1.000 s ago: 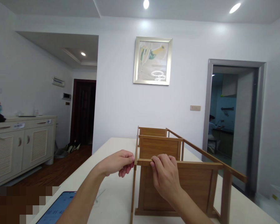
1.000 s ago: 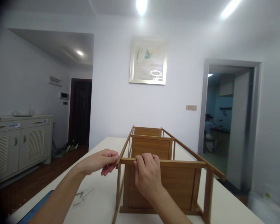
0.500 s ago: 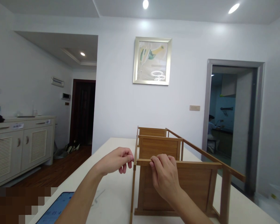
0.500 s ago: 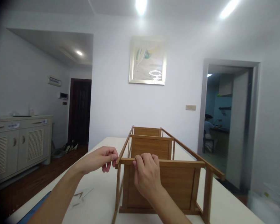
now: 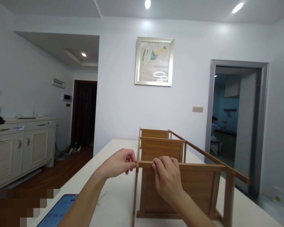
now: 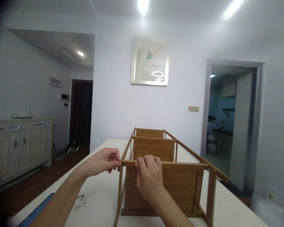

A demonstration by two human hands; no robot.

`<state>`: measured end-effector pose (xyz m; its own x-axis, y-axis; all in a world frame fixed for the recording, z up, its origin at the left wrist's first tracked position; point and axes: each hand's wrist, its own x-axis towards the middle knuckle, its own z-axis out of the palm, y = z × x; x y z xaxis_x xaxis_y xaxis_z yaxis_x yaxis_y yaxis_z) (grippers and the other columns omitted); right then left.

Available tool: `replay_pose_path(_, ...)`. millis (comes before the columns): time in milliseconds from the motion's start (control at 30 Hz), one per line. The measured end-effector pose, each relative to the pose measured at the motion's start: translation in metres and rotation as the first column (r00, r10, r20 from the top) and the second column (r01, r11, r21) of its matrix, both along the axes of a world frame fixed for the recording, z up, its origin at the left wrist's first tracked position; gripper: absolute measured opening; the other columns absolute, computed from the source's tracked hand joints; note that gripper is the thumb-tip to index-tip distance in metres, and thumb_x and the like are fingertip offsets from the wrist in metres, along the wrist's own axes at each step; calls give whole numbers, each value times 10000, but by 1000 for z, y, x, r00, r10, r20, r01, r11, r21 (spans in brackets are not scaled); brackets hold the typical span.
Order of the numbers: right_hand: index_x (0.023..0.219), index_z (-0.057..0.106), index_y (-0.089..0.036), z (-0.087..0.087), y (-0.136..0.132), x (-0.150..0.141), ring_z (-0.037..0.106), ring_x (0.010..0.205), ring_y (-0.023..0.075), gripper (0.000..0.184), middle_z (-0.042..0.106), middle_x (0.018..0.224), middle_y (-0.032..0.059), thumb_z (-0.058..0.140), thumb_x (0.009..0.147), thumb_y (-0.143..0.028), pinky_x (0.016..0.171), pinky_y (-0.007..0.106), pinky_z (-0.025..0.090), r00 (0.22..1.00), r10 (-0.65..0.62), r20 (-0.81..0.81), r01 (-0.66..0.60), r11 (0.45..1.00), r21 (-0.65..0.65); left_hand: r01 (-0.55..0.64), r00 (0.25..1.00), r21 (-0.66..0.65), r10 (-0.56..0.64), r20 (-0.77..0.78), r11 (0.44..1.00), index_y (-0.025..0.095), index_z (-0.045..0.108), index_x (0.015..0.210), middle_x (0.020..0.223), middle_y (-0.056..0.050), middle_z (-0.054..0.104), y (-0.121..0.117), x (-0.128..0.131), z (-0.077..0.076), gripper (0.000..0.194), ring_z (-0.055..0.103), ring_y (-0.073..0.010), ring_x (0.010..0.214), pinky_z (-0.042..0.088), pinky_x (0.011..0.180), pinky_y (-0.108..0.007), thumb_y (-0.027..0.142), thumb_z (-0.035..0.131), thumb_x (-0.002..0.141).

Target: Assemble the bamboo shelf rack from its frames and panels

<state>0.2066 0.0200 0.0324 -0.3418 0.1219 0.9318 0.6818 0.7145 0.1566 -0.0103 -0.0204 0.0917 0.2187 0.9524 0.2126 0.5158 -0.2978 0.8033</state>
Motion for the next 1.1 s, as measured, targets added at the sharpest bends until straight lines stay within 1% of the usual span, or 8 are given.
replay_pose_path(100, 910, 593, -177, 2, -2, 0, 494, 716, 176, 161, 550, 778, 41, 436, 920, -144, 726, 351, 326, 1000, 7, -3, -7, 1000, -8, -13, 1000, 12, 13, -3, 1000, 179, 538, 792, 644, 20, 626, 0, -1, 0, 101, 588, -113, 568, 405, 509, -211, 202, 591, 708)
replay_pose_path(167, 943, 602, -177, 4, -5, 0, 514, 743, 179, 164, 577, 801, 49, 445, 918, -134, 748, 360, 343, 999, 37, -13, -38, 999, -15, -5, 1000, -25, 5, 8, 1000, 181, 542, 828, 663, 22, 626, 0, -2, 0, 138, 590, -115, 568, 425, 514, -219, 231, 606, 717)
replay_pose_path(300, 1106, 604, -180, 9, -13, -2, 563, 847, 197, 256, 642, 936, 74, 466, 903, -104, 833, 398, 373, 995, 103, 5, -103, 995, 5, 94, 996, -152, -91, 24, 984, 179, 526, 807, 711, 1, 636, -2, -6, 0, 262, 589, -113, 546, 446, 511, -235, 437, 571, 807)
replay_pose_path(433, 1116, 607, -166, 7, -15, -5, 563, 858, 201, 248, 651, 963, 81, 492, 905, -102, 839, 406, 391, 995, 99, 20, -99, 995, -2, 122, 992, -168, -116, 49, 978, 178, 509, 748, 617, 19, 581, 0, -5, -1, 384, 559, -108, 491, 423, 478, -231, 548, 479, 849)
replay_pose_path(600, 1114, 609, -158, 4, -11, -7, 553, 851, 204, 243, 635, 943, 92, 461, 930, -104, 789, 389, 406, 997, 81, -2, -81, 997, 4, 93, 995, -94, -90, 41, 991, 186, 485, 690, 553, 46, 533, 1, 1, 0, 308, 475, -78, 447, 355, 448, -204, 461, 531, 822)
replay_pose_path(767, 1077, 626, -169, 4, -12, -7, 554, 841, 199, 230, 631, 919, 82, 463, 929, -104, 767, 376, 409, 995, 100, -26, -100, 995, -11, 20, 999, -44, -22, -36, 999, 181, 513, 698, 611, 18, 606, -4, 3, 5, 189, 536, -97, 508, 370, 495, -210, 344, 532, 794)
replay_pose_path(967, 1070, 634, -158, 4, -13, -8, 554, 834, 193, 227, 627, 909, 77, 470, 924, -99, 758, 370, 411, 994, 106, -34, -106, 994, -23, -38, 987, 73, 49, -155, 997, 184, 569, 726, 651, -8, 662, -4, 2, 2, 177, 613, -140, 572, 408, 536, -231, 322, 495, 807)
replay_pose_path(1100, 1077, 637, -169, 4, -12, -7, 559, 848, 194, 236, 629, 923, 76, 468, 926, -107, 775, 376, 414, 995, 100, -24, -100, 995, -13, -62, 981, 159, 89, -170, 985, 188, 568, 726, 652, -1, 658, -1, 2, 0, 46, 618, -147, 611, 419, 548, -230, 222, 537, 728)
